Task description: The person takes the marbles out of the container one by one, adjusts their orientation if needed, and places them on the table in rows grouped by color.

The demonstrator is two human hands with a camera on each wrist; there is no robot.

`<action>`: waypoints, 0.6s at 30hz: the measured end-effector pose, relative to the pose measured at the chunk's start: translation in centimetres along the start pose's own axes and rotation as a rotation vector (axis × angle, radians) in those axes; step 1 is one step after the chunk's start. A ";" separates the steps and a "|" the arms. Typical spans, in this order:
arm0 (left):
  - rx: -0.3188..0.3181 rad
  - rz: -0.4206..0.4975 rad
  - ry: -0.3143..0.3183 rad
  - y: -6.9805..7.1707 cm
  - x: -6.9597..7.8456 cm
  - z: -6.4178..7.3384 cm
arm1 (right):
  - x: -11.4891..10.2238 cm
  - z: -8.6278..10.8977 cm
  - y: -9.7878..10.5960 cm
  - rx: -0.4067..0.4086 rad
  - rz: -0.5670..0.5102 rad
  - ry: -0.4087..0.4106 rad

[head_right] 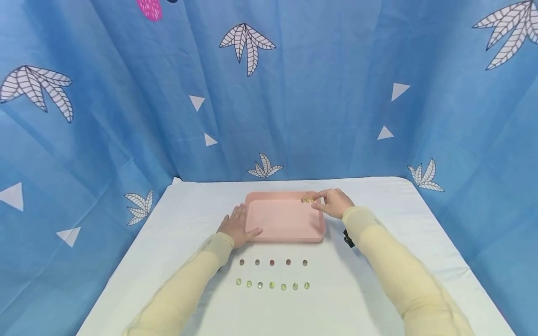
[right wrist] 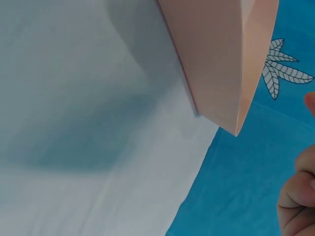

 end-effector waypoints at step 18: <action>0.037 -0.007 -0.022 -0.8 -0.4 -0.3 | 1.4 -2.7 -0.8 -0.085 0.056 -0.062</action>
Point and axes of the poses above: each hand's wrist, its own z-axis away from the middle knuckle, its own y-axis out of the back of the hand, x = y × z, the point moved 2 cm from there along -z, towards the middle knuckle, and after that the axes turned 11 degrees about y, right-handed, at the moved point
